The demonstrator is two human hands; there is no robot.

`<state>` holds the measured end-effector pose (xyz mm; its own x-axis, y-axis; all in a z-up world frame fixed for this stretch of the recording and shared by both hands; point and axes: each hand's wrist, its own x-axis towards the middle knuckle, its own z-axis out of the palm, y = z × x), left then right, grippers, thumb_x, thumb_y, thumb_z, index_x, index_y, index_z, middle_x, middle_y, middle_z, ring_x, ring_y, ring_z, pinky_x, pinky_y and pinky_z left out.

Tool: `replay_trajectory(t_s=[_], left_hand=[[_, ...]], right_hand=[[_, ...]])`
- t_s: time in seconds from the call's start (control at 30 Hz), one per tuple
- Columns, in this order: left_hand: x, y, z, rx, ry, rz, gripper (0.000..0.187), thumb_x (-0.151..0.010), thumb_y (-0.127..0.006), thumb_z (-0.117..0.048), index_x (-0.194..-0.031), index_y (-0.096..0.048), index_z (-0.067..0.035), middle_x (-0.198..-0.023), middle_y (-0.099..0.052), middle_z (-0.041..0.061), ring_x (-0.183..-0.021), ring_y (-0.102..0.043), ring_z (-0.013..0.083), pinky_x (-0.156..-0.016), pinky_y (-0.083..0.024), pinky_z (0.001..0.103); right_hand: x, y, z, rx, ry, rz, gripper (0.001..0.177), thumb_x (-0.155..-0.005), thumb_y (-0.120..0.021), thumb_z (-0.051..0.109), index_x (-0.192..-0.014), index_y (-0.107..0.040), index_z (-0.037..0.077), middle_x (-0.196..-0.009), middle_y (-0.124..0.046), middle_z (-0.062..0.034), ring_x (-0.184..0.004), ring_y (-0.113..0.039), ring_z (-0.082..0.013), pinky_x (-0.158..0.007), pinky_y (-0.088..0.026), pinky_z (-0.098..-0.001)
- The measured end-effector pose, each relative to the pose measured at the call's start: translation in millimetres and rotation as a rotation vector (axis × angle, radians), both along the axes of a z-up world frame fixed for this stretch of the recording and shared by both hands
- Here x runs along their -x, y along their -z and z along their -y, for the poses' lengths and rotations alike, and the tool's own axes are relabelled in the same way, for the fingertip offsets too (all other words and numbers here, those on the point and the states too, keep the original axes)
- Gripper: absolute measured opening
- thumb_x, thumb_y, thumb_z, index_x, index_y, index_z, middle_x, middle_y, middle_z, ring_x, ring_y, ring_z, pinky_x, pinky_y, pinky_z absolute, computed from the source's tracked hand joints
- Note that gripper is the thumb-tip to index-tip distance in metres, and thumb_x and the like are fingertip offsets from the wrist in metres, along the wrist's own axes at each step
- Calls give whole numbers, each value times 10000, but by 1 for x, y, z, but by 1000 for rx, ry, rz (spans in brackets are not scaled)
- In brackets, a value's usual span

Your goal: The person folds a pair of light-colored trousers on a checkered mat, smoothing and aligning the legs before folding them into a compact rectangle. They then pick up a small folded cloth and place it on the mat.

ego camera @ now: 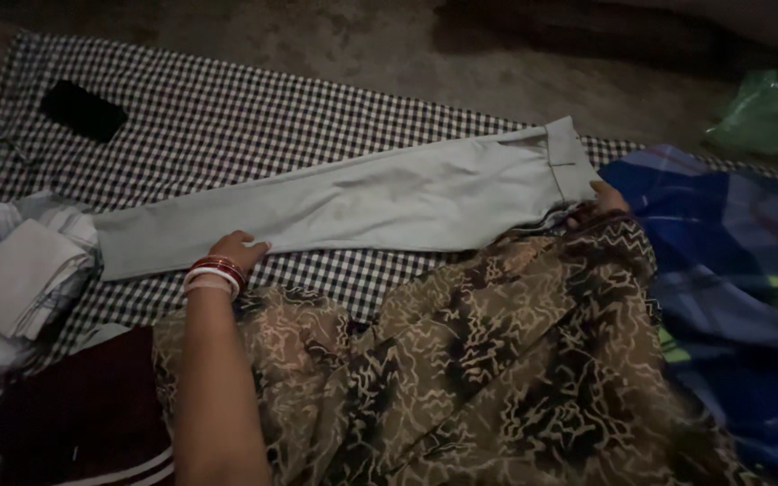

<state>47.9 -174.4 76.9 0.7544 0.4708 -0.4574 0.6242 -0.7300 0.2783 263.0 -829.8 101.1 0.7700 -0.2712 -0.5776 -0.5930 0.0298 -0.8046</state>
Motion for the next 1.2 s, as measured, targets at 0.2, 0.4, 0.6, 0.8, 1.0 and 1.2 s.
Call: replay_trajectory(t_s=[0.2, 0.4, 0.6, 0.8, 1.0, 1.2], left_hand=[[-7, 7, 5, 5, -89, -65, 669, -875, -712, -495, -1384, -624, -69, -1441, -593, 210, -1307, -571, 429, -1096, -464, 533], [-4, 24, -7, 43, -11, 34, 688, -843, -755, -499, -1346, -655, -40, -1404, -619, 234, -1300, -578, 429, -1114, -454, 501], [-4, 31, -10, 49, -8, 50, 686, -841, -742, -512, -1341, -656, -49, -1401, -622, 224, -1302, -578, 421, -1112, -454, 504], [-7, 24, -6, 72, -35, 0, 693, -849, -738, -503, -1365, -631, -54, -1429, -595, 219, -1311, -565, 421, -1113, -447, 511], [-10, 17, -1, 81, -38, -19, 693, -864, -733, -501, -1381, -630, -51, -1444, -597, 224, -1317, -571, 423, -1118, -458, 514], [-9, 10, -1, 99, -86, -48, 693, -871, -718, -504, -1395, -608, -63, -1454, -585, 208, -1318, -564, 422, -1099, -467, 541]], right_hand=[[-4, -27, -18, 460, -279, 101, 515, -1013, -641, 476, -1281, -701, 41, -1221, -679, -138, -1043, -583, -276, -936, -460, -405], [-12, -16, -30, 89, -209, 21, 552, -939, -691, 504, -1224, -695, 32, -1156, -700, -126, -992, -631, -275, -884, -488, -397], [-22, 6, -24, 360, -35, -94, 774, -817, -807, 579, -1269, -678, -36, -1238, -680, -175, -1062, -644, -245, -929, -506, -394], [-43, 44, -8, 326, 43, -40, 781, -784, -816, 565, -1280, -662, -18, -1276, -683, -181, -1108, -643, -258, -951, -502, -398], [-56, 77, 12, 414, 55, 4, 709, -803, -797, 555, -1276, -682, 38, -1320, -660, -210, -1174, -627, -300, -999, -484, -406], [-58, 75, 15, 513, 56, 29, 640, -822, -778, 544, -1272, -702, 95, -1363, -638, -240, -1239, -611, -343, -1048, -466, -414]])
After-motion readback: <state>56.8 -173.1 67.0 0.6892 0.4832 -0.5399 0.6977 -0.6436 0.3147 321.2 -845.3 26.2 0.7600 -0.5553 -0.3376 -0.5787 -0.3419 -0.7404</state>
